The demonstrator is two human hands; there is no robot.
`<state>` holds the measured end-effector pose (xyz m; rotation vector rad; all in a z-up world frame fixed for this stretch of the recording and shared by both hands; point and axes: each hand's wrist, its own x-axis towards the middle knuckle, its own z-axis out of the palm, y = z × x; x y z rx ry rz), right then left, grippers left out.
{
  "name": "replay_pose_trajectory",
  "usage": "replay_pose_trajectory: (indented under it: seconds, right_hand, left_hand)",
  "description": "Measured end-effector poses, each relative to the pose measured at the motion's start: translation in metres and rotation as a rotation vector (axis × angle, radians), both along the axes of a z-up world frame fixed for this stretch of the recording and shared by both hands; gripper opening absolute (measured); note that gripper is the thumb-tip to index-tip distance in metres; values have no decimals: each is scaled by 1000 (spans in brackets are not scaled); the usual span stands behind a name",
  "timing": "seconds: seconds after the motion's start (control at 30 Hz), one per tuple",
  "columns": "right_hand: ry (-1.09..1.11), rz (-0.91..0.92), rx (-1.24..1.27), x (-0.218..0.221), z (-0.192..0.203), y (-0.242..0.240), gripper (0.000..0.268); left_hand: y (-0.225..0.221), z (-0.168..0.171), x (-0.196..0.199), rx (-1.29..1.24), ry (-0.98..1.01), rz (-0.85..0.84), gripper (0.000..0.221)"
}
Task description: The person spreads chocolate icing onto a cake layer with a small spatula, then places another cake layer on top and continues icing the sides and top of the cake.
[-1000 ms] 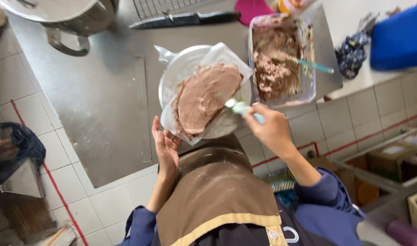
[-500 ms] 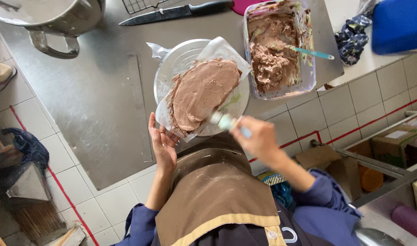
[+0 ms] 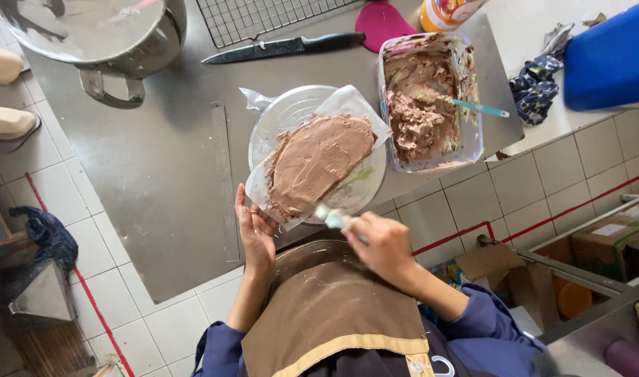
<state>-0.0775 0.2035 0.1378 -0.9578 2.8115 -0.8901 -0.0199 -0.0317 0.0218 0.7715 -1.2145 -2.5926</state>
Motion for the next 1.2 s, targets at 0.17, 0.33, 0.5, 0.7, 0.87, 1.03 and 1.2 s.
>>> replay_pose_trajectory:
  seconds: [0.17, 0.33, 0.5, 0.7, 0.87, 1.03, 1.2]
  right_hand:
    - [182, -441, 214, -35, 7, 29, 18]
    - [8, -168, -57, -15, 8, 10, 14]
    - [127, -195, 142, -30, 5, 13, 16]
    - [65, -265, 53, -46, 15, 29, 13]
    - [5, 142, 115, -31, 3, 8, 14]
    - [209, -166, 238, -80, 11, 17, 13]
    - [114, 66, 139, -55, 11, -8, 14]
  left_hand:
    - [1, -4, 0, 16, 10, 8, 82]
    - [6, -2, 0, -2, -29, 18, 82]
    - [6, 4, -2, -35, -53, 27, 80]
    - [9, 3, -6, 11, -31, 75, 77]
    - [9, 3, -6, 13, -23, 93, 76]
    - [10, 3, -5, 9, -38, 89, 75]
    - [12, 4, -5, 2, -64, 93, 74]
